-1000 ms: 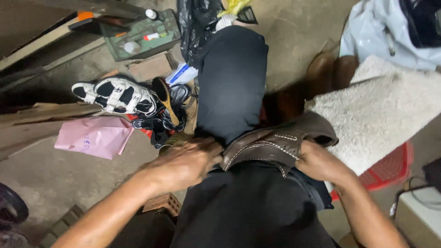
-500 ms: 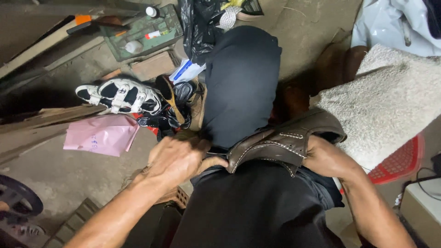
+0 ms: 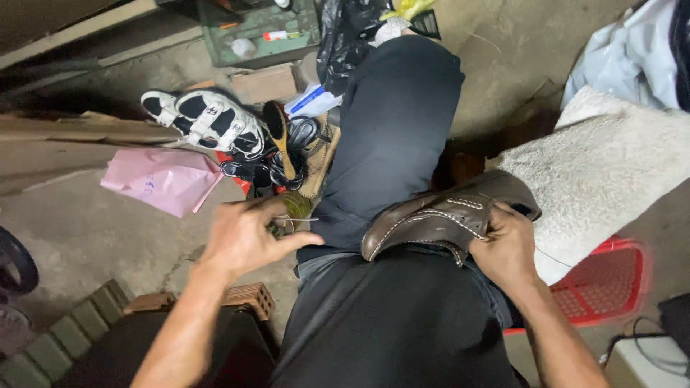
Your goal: Hand-stitching the upper and sole of a leather shoe using a needle and thread.
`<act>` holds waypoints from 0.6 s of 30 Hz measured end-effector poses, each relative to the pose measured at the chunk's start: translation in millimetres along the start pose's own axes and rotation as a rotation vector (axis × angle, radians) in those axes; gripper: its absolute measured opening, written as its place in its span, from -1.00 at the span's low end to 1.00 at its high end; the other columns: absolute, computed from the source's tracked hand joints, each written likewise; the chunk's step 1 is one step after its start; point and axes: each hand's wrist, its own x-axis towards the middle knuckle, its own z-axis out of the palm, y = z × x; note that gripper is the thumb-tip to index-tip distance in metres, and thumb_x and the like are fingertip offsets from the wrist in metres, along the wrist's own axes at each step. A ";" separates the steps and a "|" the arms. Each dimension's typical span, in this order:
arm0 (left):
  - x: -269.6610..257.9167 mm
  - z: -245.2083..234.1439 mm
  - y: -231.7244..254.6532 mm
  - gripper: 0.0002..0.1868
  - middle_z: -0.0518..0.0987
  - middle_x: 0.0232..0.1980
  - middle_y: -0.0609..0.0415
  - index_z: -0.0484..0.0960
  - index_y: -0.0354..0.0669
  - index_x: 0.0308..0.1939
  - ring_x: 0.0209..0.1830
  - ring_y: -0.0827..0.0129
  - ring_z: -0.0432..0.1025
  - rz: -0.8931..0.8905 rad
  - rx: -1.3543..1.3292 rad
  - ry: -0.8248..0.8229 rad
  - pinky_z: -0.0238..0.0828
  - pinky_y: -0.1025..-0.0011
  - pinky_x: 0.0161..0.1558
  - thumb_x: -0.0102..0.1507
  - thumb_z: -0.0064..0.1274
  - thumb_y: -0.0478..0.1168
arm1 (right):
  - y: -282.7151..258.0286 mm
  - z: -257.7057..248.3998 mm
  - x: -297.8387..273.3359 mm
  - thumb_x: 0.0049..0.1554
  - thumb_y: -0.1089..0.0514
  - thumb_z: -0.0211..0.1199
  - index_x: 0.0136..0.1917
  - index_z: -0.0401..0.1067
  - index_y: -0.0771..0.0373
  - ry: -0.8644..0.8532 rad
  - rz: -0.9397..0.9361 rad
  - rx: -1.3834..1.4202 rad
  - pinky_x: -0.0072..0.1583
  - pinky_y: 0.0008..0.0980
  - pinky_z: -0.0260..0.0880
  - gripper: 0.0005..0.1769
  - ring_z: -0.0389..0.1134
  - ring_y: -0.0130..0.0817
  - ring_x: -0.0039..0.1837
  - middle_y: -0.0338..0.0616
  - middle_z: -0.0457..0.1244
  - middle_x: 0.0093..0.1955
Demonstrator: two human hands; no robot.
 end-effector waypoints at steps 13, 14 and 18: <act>-13.8 15.8 18.7 -0.53 0.55 -0.12 0.23 0.64 -0.04 -0.07 -0.72 0.53 0.17 -0.333 -0.382 -0.303 0.27 0.44 -0.41 0.21 0.11 0.23 | -73.8 -73.7 -15.7 0.30 0.12 0.20 0.21 0.52 0.27 -0.158 -0.234 -0.542 0.15 -0.19 0.45 -0.72 0.39 -0.12 0.23 -0.01 0.38 0.22; -11.7 16.4 18.9 -0.28 0.66 0.26 0.16 0.62 -0.12 0.22 -0.80 0.54 0.19 -0.343 -0.393 -0.320 0.39 0.42 -0.42 0.17 0.08 0.28 | -86.0 -82.3 -18.5 0.34 0.10 0.28 0.24 0.59 0.23 0.049 -0.356 -0.757 0.05 -0.36 0.54 -0.74 0.47 -0.23 0.20 -0.06 0.44 0.27; -9.0 10.7 27.1 -0.66 0.48 -0.46 0.33 0.60 0.02 -0.37 -0.58 0.49 0.14 -0.148 -0.393 -0.266 0.15 0.45 -0.41 0.28 0.16 0.14 | -137.2 -72.2 -6.3 0.23 0.25 0.24 0.15 0.57 0.29 -0.058 -0.439 -0.311 0.32 -0.19 0.39 -0.77 0.41 -0.18 0.21 -0.01 0.41 0.19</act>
